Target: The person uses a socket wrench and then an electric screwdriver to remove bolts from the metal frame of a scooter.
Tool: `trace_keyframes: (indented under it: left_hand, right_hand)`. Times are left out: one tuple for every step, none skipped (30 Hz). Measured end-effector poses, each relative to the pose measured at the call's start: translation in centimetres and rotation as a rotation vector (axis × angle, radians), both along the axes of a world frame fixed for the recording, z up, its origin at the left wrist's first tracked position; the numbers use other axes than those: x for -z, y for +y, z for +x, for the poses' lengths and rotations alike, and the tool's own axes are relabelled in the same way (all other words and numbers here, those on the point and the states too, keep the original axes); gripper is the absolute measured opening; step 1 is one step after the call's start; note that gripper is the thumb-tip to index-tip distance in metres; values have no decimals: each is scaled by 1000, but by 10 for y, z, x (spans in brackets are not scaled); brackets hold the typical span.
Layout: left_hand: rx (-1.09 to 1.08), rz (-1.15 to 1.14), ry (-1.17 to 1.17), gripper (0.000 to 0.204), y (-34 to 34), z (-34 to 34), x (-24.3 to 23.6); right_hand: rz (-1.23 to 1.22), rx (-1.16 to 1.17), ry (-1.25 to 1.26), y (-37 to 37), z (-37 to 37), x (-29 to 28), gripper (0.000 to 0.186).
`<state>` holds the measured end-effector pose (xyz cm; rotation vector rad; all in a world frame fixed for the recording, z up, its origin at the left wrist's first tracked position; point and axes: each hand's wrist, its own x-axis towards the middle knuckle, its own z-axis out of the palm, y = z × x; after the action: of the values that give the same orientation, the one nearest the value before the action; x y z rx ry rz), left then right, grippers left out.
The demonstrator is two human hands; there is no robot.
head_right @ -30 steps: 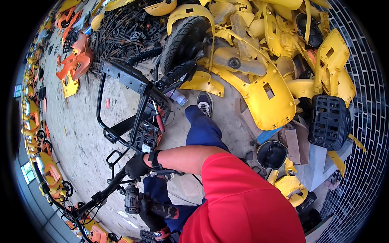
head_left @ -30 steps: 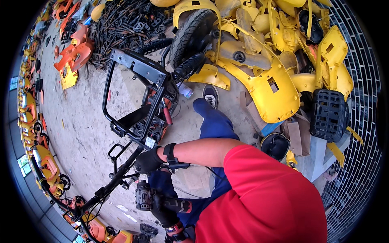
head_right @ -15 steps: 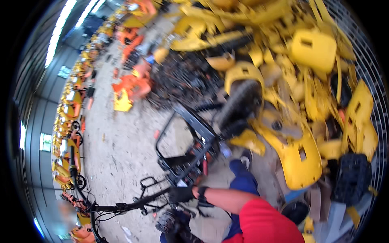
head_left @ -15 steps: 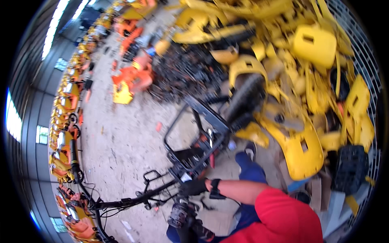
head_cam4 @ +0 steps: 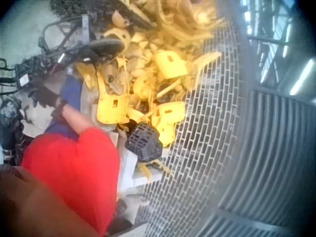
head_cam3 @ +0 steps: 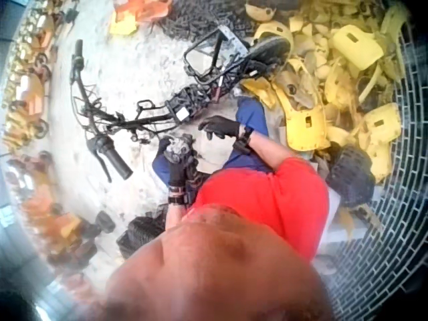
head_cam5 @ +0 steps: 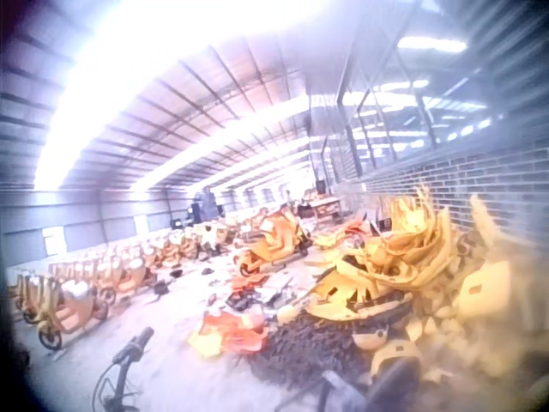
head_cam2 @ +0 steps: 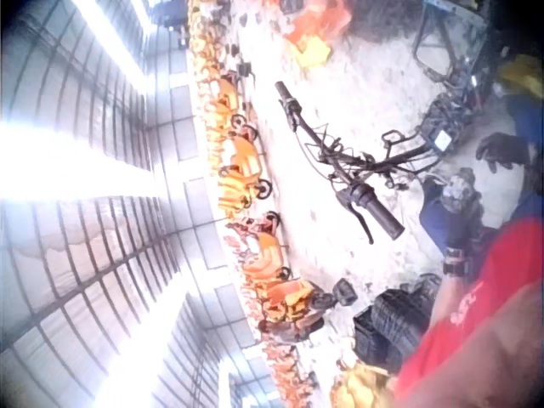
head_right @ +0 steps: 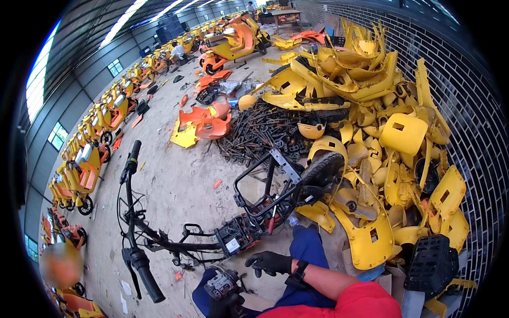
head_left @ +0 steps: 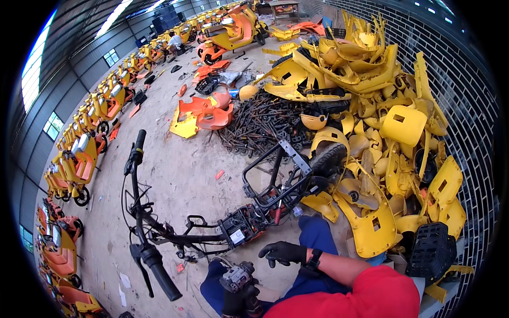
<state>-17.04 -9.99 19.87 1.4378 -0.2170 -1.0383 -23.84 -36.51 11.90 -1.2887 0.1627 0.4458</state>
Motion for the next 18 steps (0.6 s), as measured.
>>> trace_keyframes:
  left_hand:
    - [-7, -31, -68, 59, 3, -5, -7]
    - [-14, -63, -137, 60, 8, -10, -9]
    - [-21, -95, -205, 61, 16, -14, -6]
    - [-71, -107, 30, 61, 28, -20, -1]
    - [-95, -98, 95, 59, 36, -23, 4]
    - [-91, -110, 72, 58, 43, -28, 8]
    - [-92, -123, 50, 57, 43, -31, 4]
    - [-131, -215, 109, 55, 40, -34, -7]
    - [-117, -215, 98, 56, 46, -36, -5]
    - [-109, -214, 85, 58, 53, -35, 2]
    - [-95, -213, 83, 61, 56, -37, 3]
    - [-103, -248, 91, 63, 57, -37, 2]
    - [-131, -276, 109, 63, 57, -40, -4]
    - [-149, -285, 113, 63, 58, -42, -8]
    - [-168, -296, 117, 63, 60, -43, -12]
    - [-197, -292, 111, 65, 62, -44, -15]
    - [-217, -283, 92, 62, 65, -46, -14]
    - [-215, -286, 72, 60, 68, -47, -15]
  right_hand:
    - [-2, 8, -17, 13, -8, -4, 32]
    - [28, 26, -19, 23, -13, -8, 32]
    - [56, 45, -21, 30, -16, -13, 31]
    - [89, 63, -18, 36, -20, -17, 31]
    - [106, 43, -26, 38, -24, -24, 32]
    - [132, 71, -30, 44, -29, -29, 31]
    - [156, 93, -31, 50, -32, -32, 30]
    - [165, 93, -25, 53, -31, -34, 28]
    - [174, 119, -19, 58, -30, -40, 27]
    - [183, 138, -13, 63, -27, -47, 26]
    - [191, 166, 2, 66, -28, -52, 25]
    - [235, 177, -23, 63, -24, -53, 27]
    - [282, 213, -14, 63, -19, -64, 26]
    - [388, 244, -29, 62, -14, -71, 24]
    - [406, 257, -119, 60, -4, -76, 25]
    - [408, 297, -146, 56, 6, -79, 29]
    - [423, 361, -208, 55, 10, -81, 34]
    - [538, 467, -157, 51, 16, -77, 38]
